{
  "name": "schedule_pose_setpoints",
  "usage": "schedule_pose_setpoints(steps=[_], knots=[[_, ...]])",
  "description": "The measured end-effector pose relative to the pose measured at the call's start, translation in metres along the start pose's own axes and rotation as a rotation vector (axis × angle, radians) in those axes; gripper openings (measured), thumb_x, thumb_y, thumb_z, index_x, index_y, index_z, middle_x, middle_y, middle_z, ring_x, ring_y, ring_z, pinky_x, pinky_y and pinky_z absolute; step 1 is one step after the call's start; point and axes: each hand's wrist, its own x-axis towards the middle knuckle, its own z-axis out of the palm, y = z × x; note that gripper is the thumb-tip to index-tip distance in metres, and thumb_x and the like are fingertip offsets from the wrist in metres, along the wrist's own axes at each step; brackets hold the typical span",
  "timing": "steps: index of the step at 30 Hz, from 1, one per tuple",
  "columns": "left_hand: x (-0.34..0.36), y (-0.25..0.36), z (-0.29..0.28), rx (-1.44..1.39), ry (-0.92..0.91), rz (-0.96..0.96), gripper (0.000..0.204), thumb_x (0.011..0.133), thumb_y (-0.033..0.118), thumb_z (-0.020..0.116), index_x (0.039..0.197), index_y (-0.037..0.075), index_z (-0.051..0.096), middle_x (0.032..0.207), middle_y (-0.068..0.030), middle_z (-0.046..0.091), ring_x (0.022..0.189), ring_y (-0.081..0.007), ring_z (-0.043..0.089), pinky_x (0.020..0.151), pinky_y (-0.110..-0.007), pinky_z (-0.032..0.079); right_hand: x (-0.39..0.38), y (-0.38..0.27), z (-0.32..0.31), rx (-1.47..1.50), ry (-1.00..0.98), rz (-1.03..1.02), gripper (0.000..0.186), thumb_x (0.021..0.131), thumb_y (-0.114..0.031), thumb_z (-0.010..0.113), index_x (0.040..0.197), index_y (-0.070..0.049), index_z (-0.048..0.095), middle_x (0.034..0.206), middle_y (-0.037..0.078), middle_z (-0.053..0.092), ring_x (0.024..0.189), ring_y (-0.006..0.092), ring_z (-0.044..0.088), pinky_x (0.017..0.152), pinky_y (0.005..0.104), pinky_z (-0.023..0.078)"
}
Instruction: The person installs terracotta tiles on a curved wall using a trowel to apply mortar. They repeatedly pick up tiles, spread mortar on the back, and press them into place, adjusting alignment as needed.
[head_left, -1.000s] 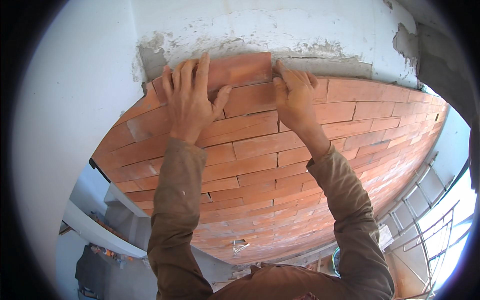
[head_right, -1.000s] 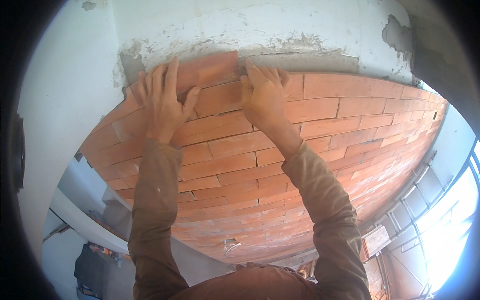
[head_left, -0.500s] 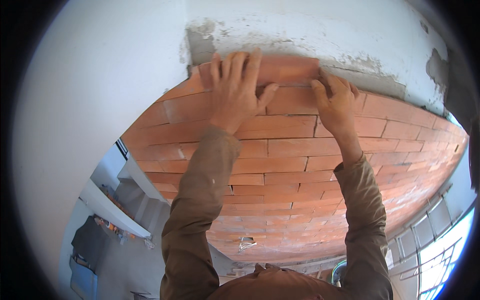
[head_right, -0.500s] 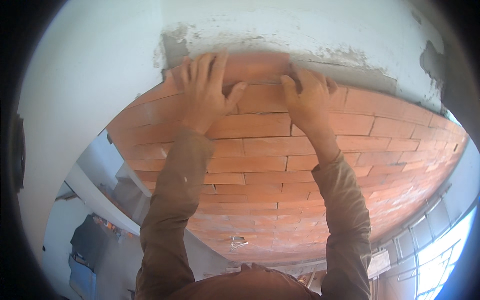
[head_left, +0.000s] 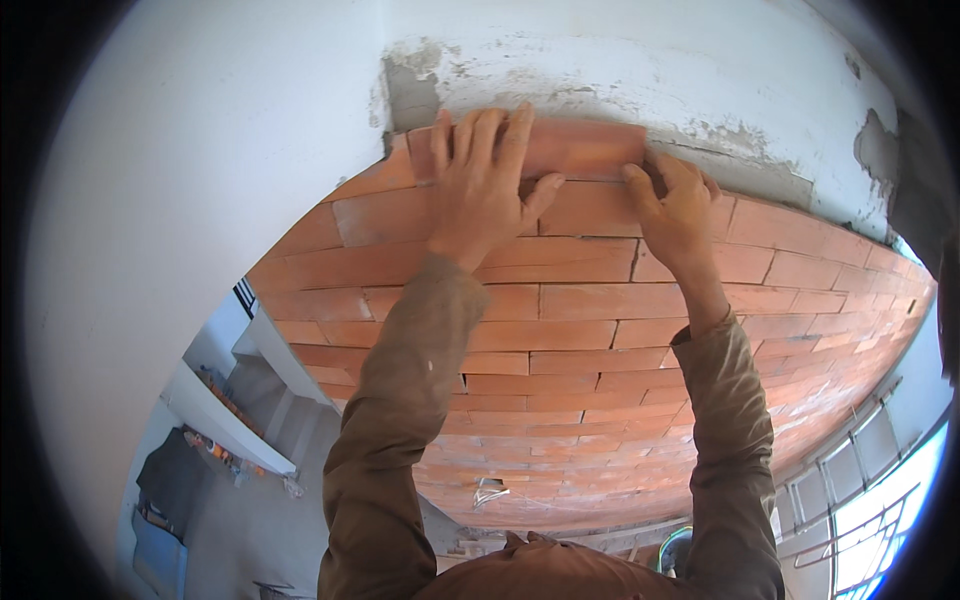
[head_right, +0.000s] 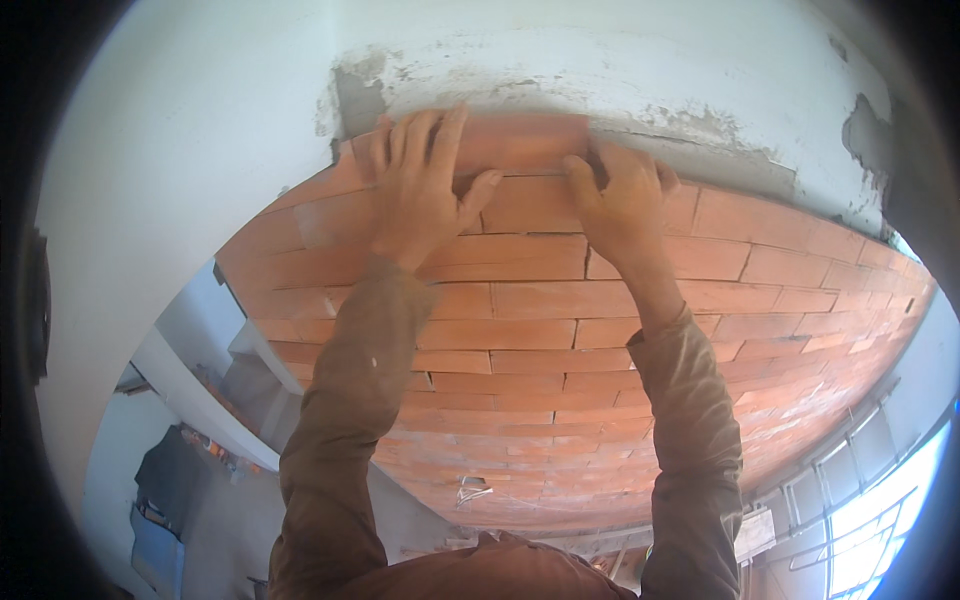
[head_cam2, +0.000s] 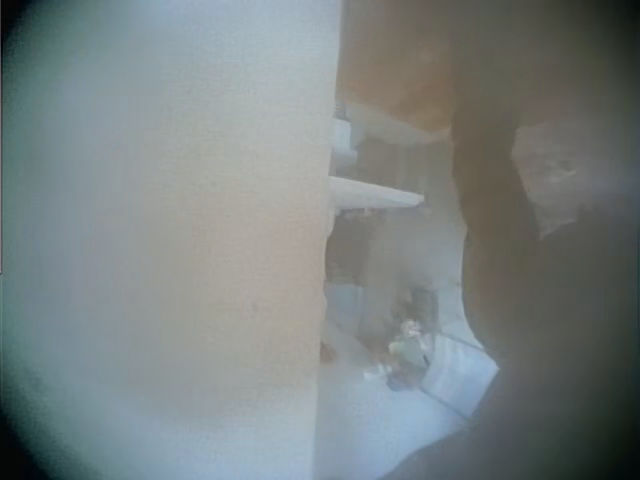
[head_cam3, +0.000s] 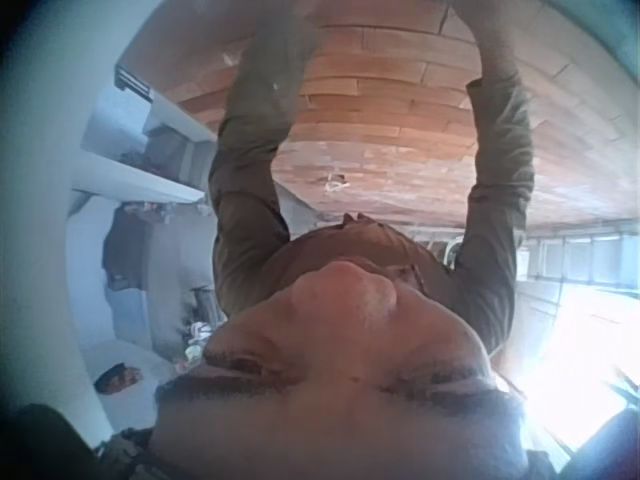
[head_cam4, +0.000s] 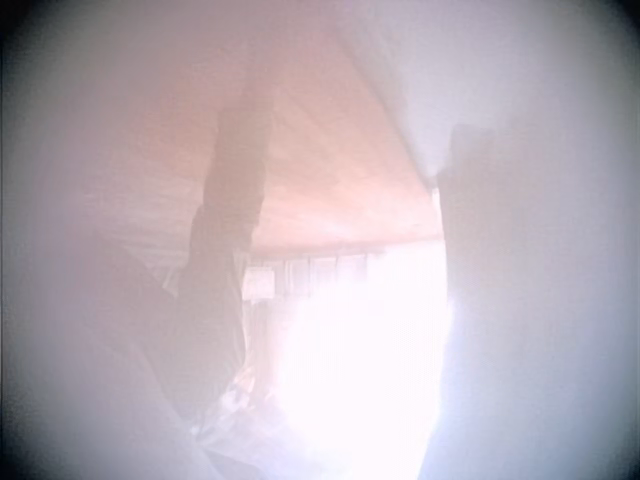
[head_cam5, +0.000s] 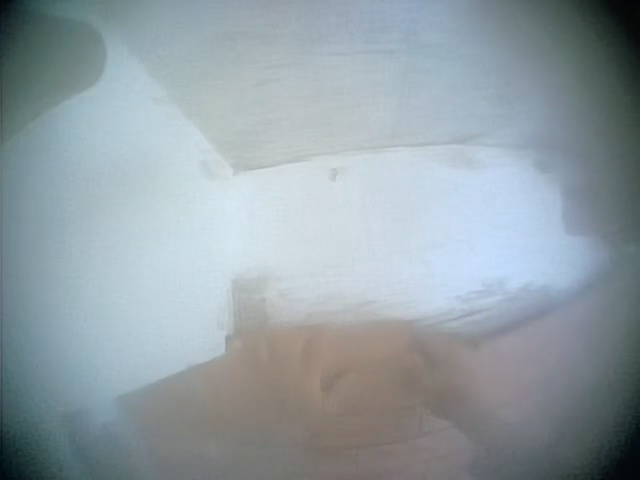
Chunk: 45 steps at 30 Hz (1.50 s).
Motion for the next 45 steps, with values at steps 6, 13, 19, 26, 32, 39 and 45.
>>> schedule_pose_setpoints(steps=[6,13,19,26,32,39,45], knots=[[0.001,0.000,0.003,0.010,-0.007,-0.006,0.072,0.085,0.049,0.072,0.140,0.008,0.052,0.126,-0.0121,0.053,0.122,-0.0318,0.048,0.111,-0.063,0.027,0.003,-0.001,-0.001,0.064,0.009,-0.001,0.034,0.093,-0.034,0.063,0.109,-0.006,0.071,0.090,0.009,0.069,0.105,0.0294,0.057,0.104,0.0484,0.025],[0.001,-0.004,-0.003,0.042,0.003,0.025,0.071,0.085,0.048,0.072,0.137,0.004,0.054,0.123,-0.0137,0.052,0.120,-0.0335,0.048,0.108,-0.065,0.030,0.004,-0.010,-0.001,0.043,-0.034,0.050,0.034,0.093,-0.036,0.065,0.106,-0.005,0.071,0.099,0.012,0.070,0.107,0.0302,0.058,0.106,0.0476,0.027],[0.004,0.001,0.001,-0.003,0.062,0.028,0.072,0.084,0.049,0.071,0.134,0.001,0.055,0.119,-0.0150,0.053,0.117,-0.0343,0.050,0.107,-0.065,0.032,0.002,0.007,0.009,0.027,0.098,-0.045,0.032,0.092,-0.035,0.065,0.099,-0.004,0.068,0.095,0.009,0.067,0.105,0.0307,0.056,0.104,0.0481,0.027],[0.002,-0.001,-0.001,-0.016,0.021,-0.010,0.073,0.083,0.048,0.072,0.137,0.002,0.054,0.122,-0.0155,0.053,0.117,-0.0350,0.050,0.108,-0.064,0.030,0.002,-0.004,0.002,0.041,-0.007,-0.004,0.032,0.093,-0.032,0.066,0.104,-0.003,0.068,0.100,0.010,0.068,0.106,0.0295,0.057,0.107,0.0482,0.025],[0.002,0.000,-0.002,-0.024,0.019,-0.019,0.074,0.083,0.048,0.073,0.138,0.002,0.053,0.122,-0.0155,0.053,0.118,-0.0348,0.050,0.109,-0.063,0.029,0.001,0.002,0.005,0.020,0.005,-0.012,0.040,0.092,-0.034,0.067,0.114,0.000,0.067,0.109,0.012,0.069,0.111,0.0285,0.057,0.108,0.0482,0.024],[0.002,-0.001,-0.005,-0.001,0.018,-0.013,0.072,0.085,0.050,0.070,0.137,0.003,0.054,0.121,-0.0150,0.054,0.117,-0.0342,0.051,0.110,-0.063,0.030,0.000,0.002,0.009,0.024,0.088,-0.061,0.039,0.094,-0.035,0.064,0.112,-0.001,0.068,0.097,0.016,0.070,0.101,0.0299,0.062,0.104,0.0455,0.031],[0.012,0.007,-0.011,0.112,0.040,0.001,0.060,0.089,0.048,0.067,0.131,0.007,0.060,0.117,-0.0129,0.058,0.113,-0.0316,0.054,0.103,-0.059,0.035,0.012,0.002,0.008,0.022,0.026,0.014,0.032,0.091,-0.033,0.066,0.100,-0.002,0.069,0.088,0.018,0.072,0.086,0.0355,0.067,0.088,0.0430,0.045]])
